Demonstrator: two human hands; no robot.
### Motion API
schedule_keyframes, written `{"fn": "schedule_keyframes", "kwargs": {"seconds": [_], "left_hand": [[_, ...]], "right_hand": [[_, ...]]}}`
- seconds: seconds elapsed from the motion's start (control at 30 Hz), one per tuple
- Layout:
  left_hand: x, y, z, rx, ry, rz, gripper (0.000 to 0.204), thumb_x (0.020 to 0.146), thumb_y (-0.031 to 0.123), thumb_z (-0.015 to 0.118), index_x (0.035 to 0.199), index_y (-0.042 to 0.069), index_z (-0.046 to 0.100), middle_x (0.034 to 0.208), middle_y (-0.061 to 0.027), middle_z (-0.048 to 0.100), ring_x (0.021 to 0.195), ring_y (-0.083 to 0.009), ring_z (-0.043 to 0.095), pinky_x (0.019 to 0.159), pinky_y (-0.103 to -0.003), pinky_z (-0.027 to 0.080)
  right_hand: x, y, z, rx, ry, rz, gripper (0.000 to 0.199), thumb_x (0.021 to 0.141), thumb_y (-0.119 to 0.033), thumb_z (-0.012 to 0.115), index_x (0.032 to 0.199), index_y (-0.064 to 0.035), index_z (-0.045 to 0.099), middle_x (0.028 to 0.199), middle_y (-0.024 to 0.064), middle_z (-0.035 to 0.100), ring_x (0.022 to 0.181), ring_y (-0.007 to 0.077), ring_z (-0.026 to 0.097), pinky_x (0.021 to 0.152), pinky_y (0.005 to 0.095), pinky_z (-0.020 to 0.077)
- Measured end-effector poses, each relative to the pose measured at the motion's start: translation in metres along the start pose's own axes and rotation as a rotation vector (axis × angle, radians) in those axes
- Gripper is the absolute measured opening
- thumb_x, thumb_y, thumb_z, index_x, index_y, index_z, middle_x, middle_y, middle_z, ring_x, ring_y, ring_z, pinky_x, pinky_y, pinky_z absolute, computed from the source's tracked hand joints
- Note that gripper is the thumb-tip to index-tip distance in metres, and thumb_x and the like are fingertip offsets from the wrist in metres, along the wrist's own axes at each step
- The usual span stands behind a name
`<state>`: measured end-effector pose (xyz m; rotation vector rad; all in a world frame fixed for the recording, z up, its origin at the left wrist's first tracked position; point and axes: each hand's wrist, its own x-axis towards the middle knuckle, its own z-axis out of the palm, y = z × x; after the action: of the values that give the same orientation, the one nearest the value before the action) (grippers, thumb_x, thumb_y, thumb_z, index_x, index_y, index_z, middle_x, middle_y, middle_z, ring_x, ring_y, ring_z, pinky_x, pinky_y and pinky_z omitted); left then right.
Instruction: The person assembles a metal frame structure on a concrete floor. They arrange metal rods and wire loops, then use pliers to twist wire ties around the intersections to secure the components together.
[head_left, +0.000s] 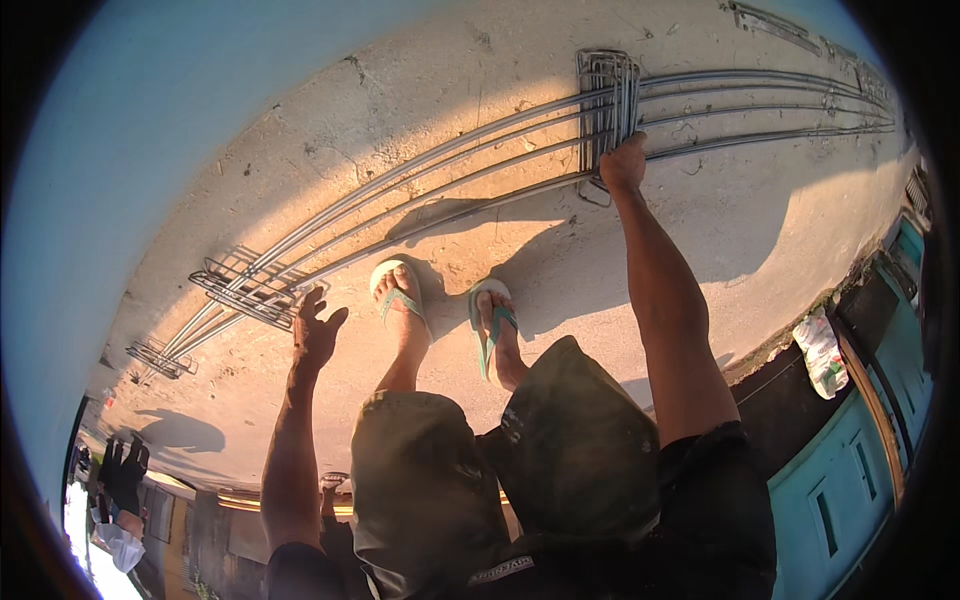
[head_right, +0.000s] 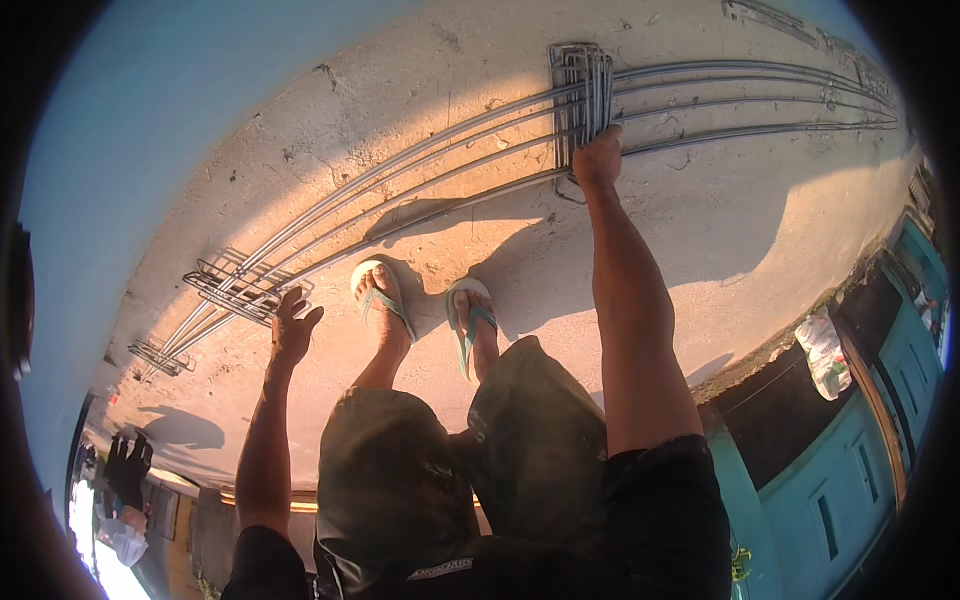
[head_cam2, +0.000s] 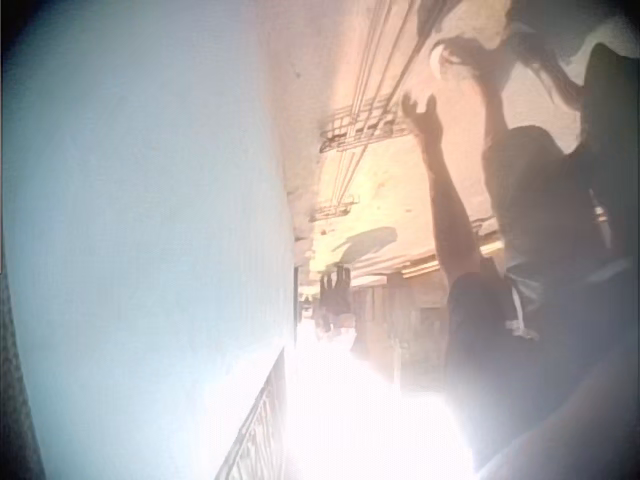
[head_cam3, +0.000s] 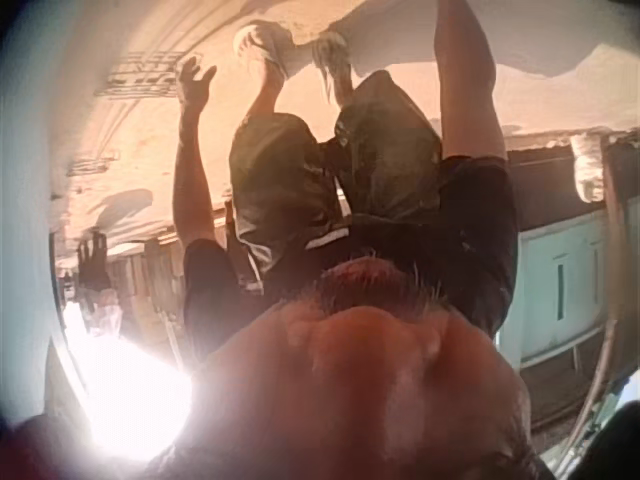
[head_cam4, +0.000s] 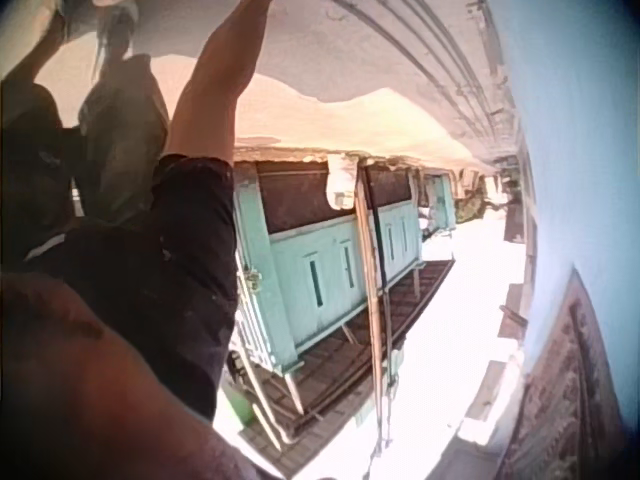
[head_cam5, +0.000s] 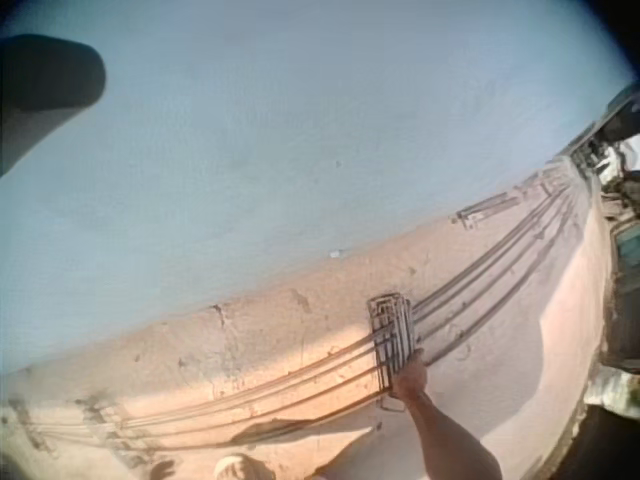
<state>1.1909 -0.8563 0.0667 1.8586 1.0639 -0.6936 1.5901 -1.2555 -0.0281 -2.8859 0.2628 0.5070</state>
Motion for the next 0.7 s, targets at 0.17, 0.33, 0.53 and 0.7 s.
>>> {"fn": "schedule_keyframes", "kwargs": {"seconds": [0.17,0.33,0.53,0.7], "left_hand": [[-0.003,0.06,0.013,0.029,-0.157,-0.092,0.063,0.077,0.018,0.075,0.129,-0.005,0.047,0.122,-0.0247,0.058,0.104,-0.0296,0.063,0.082,-0.036,0.053],[-0.005,0.086,0.013,0.027,-0.023,-0.083,0.057,0.078,0.017,0.072,0.125,-0.007,0.05,0.112,-0.0228,0.063,0.093,-0.025,0.065,0.078,-0.033,0.052],[-0.112,0.162,0.019,0.122,0.052,-0.402,0.047,0.079,0.015,0.068,0.118,-0.007,0.054,0.09,-0.0124,0.068,0.066,-0.0127,0.059,0.055,-0.028,0.048],[-0.254,0.191,0.059,-0.004,0.111,-0.765,0.048,0.08,0.019,0.067,0.121,-0.001,0.052,0.092,-0.0108,0.066,0.072,-0.018,0.065,0.054,-0.03,0.048]], "right_hand": [[0.002,0.015,0.0,0.08,-0.054,-0.061,0.049,0.076,-0.006,0.065,0.113,0.0029,0.033,0.089,0.0281,0.061,0.086,0.0464,0.062,0.074,0.0529,0.0485],[0.009,0.023,-0.008,0.213,-0.21,-0.138,0.064,0.074,-0.009,0.069,0.123,0.0122,0.035,0.097,0.0323,0.059,0.087,0.0463,0.061,0.071,0.0522,0.0488],[0.104,0.098,-0.063,0.305,-0.316,-0.343,0.062,0.071,-0.006,0.069,0.123,0.0073,0.038,0.106,0.0291,0.057,0.089,0.045,0.061,0.079,0.0486,0.0512],[0.265,0.21,-0.149,0.115,-0.023,-0.42,0.065,0.071,-0.011,0.071,0.124,0.0134,0.042,0.096,0.0275,0.063,0.085,0.0392,0.065,0.072,0.0441,0.0537]]}}
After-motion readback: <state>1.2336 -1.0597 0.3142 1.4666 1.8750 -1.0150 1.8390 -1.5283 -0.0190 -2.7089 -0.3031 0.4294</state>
